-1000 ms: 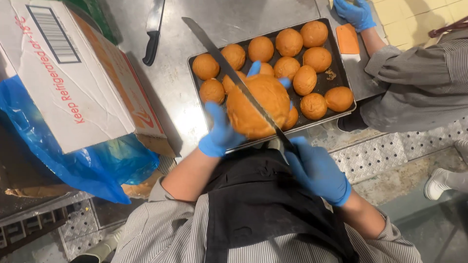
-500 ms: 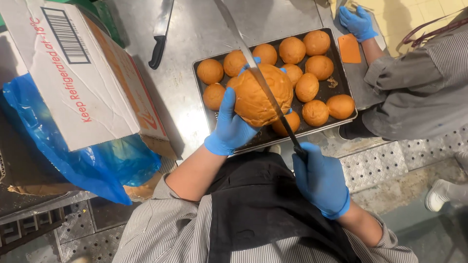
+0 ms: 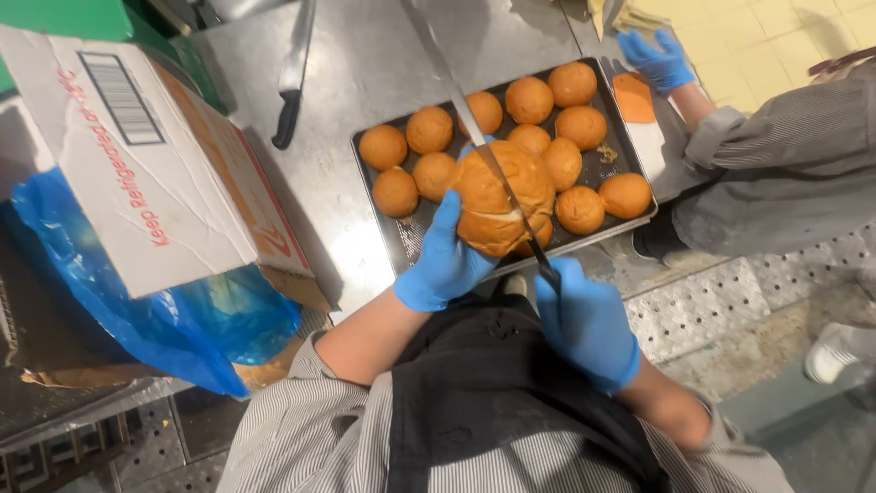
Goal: The recorder uses a long bread knife to cut a cross into the top of round bread buns on a metal tray.
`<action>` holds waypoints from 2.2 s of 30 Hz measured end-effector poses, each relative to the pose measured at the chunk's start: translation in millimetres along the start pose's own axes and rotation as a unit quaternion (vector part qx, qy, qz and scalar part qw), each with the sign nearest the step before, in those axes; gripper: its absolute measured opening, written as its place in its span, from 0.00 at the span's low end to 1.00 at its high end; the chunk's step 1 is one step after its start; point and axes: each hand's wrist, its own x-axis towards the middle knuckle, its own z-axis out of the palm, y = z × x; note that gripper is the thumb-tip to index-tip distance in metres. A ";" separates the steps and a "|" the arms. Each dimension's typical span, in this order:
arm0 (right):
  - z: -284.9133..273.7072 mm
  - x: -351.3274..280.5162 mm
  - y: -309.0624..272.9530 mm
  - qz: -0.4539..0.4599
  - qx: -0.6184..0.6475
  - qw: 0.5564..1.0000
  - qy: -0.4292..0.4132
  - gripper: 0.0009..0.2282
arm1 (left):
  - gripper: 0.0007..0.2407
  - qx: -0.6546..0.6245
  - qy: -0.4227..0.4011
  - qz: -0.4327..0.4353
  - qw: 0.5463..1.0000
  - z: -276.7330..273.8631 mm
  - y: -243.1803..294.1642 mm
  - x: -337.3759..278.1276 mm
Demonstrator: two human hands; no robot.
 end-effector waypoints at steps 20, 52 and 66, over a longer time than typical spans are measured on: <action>-24.3 1.2 13.0 -0.006 -0.017 1.000 -0.015 0.08 | 0.37 0.036 -0.006 -0.094 0.995 -8.0 33.4 5.2; 7.9 -9.4 19.0 -0.067 -0.017 0.996 0.060 0.07 | 0.32 -0.050 0.023 -0.010 0.998 16.6 -19.7 13.0; 19.6 -1.6 21.7 -0.079 -0.012 0.995 0.057 0.10 | 0.30 0.011 0.022 0.005 1.000 3.8 -1.2 13.8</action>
